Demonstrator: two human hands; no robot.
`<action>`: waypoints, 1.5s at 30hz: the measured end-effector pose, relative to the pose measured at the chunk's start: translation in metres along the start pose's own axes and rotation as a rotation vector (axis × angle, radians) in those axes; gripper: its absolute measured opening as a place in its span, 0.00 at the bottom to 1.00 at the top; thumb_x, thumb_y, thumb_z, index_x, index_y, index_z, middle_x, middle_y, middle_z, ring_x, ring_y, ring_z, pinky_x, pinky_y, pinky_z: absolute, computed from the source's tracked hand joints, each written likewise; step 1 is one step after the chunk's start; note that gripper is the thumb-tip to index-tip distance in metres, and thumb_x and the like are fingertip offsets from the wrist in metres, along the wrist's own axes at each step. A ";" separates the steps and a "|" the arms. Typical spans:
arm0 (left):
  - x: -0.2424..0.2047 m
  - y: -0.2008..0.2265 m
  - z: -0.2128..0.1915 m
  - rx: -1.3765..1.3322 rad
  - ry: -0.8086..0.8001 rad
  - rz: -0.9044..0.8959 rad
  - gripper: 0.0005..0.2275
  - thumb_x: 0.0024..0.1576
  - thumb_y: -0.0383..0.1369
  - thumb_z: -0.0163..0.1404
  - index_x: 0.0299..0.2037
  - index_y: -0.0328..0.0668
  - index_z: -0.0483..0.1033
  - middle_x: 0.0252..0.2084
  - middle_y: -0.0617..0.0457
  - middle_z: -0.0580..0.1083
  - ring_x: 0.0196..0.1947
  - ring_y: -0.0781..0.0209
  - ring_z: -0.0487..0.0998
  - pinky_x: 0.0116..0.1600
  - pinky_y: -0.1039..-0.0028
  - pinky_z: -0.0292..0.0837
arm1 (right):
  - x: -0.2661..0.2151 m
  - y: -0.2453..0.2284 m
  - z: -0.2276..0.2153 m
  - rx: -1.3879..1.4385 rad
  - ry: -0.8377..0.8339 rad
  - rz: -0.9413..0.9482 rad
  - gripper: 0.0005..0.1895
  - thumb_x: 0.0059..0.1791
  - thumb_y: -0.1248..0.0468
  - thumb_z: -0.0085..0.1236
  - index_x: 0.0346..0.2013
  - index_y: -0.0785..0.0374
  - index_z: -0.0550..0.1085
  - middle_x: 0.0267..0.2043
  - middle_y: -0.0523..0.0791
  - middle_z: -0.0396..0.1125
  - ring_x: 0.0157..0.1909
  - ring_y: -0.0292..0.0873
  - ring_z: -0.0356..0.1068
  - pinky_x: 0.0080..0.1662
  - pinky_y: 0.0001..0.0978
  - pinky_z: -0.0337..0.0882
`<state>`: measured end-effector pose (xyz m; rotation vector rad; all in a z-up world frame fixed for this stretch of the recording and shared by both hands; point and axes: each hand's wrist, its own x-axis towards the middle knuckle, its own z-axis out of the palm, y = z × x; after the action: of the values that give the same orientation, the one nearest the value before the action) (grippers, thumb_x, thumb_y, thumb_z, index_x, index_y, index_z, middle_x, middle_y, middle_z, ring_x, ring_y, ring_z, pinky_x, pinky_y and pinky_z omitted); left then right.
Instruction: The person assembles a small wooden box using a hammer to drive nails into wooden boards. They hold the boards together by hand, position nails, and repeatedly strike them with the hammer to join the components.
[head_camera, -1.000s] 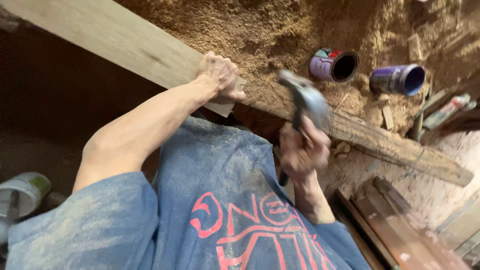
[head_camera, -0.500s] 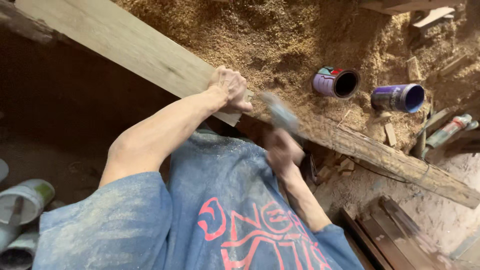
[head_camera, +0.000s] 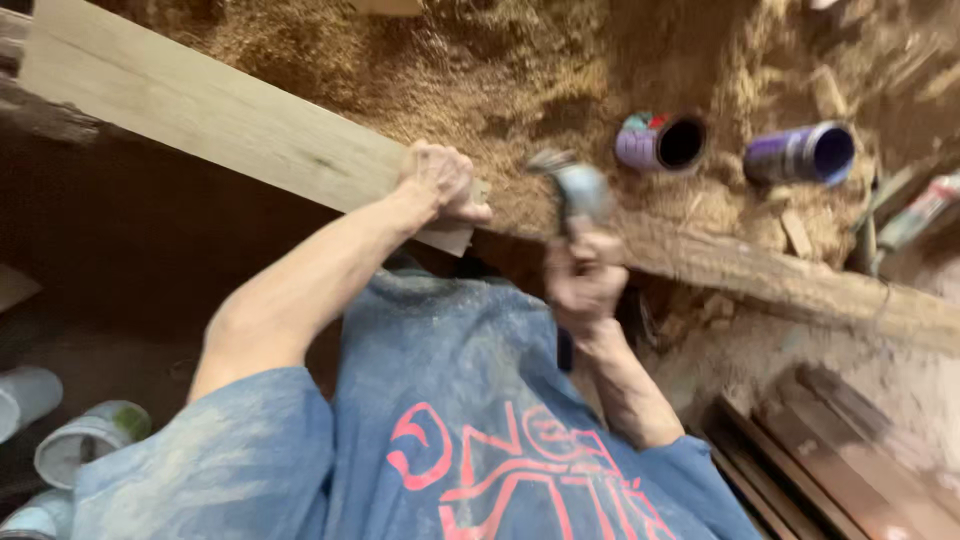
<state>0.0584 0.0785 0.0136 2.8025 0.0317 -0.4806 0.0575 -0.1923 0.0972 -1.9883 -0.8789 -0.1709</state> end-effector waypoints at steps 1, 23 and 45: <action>0.002 0.005 0.005 0.017 -0.018 -0.014 0.30 0.44 0.68 0.49 0.22 0.45 0.79 0.23 0.52 0.76 0.24 0.59 0.76 0.34 0.63 0.68 | -0.007 0.000 -0.016 0.245 0.049 0.153 0.12 0.63 0.59 0.53 0.43 0.64 0.67 0.36 0.48 0.69 0.30 0.40 0.65 0.33 0.29 0.67; 0.007 -0.010 0.038 0.038 0.035 0.032 0.36 0.45 0.74 0.47 0.26 0.43 0.77 0.22 0.53 0.72 0.21 0.62 0.69 0.31 0.62 0.64 | 0.000 -0.004 -0.013 0.017 -0.074 0.168 0.08 0.62 0.64 0.50 0.54 0.59 0.62 0.36 0.50 0.70 0.34 0.41 0.72 0.36 0.33 0.72; -0.032 -0.026 0.031 -0.149 0.680 -0.121 0.16 0.70 0.42 0.44 0.36 0.41 0.80 0.36 0.44 0.78 0.38 0.52 0.75 0.56 0.60 0.60 | 0.040 -0.045 -0.042 0.611 -0.205 -0.068 0.11 0.54 0.60 0.55 0.30 0.63 0.69 0.24 0.44 0.60 0.22 0.40 0.57 0.27 0.35 0.61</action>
<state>0.0163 0.0949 -0.0116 2.6840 0.3627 0.4477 0.0669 -0.1911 0.1695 -1.4187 -0.9870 0.2445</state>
